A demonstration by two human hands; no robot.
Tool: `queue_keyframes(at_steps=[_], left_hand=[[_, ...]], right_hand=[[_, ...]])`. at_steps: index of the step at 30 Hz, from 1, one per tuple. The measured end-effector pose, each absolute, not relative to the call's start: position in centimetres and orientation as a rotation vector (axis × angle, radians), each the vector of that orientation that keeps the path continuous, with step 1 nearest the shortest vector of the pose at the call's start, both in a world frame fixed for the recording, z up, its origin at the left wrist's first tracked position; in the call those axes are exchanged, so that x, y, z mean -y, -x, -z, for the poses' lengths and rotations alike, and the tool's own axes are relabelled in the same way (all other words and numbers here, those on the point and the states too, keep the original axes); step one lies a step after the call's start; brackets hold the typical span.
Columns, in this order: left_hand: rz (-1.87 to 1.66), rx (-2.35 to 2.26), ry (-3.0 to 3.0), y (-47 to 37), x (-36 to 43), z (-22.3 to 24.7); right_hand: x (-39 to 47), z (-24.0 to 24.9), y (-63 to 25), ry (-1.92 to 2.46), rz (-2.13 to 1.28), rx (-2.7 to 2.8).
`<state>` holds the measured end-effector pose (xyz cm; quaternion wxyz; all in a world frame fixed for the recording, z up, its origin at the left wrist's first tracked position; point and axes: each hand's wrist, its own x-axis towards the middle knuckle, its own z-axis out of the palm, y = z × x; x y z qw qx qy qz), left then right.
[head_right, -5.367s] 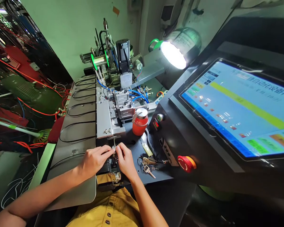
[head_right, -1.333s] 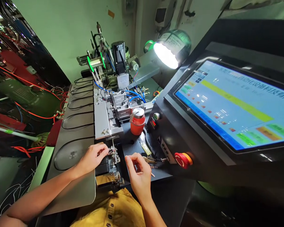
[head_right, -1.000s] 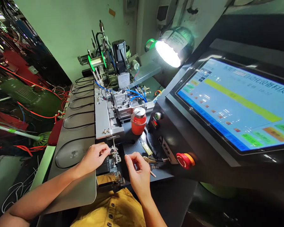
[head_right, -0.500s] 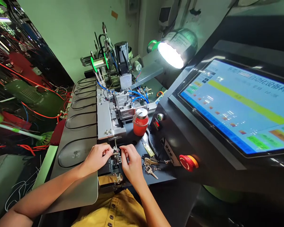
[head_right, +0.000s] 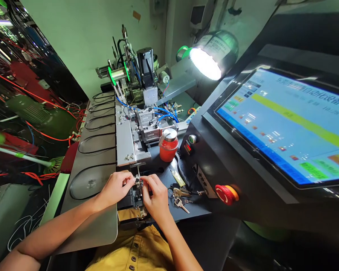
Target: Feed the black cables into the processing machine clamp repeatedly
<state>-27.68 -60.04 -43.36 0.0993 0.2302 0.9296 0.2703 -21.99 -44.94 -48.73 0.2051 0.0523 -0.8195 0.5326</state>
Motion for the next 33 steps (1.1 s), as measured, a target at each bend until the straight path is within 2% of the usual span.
queue_keyframes(at_steps=[12, 33], left_hand=[[-0.817, -2.727, -0.676, 27.7, 60.08, 43.2], [-0.791, -2.734, -0.684, 27.63, 60.05, 43.18]], right_hand=[[44.84, 48.26, 22.15, -0.045, -1.643, 2.295], [44.79, 48.88, 21.45, -0.18, -1.393, 2.267]])
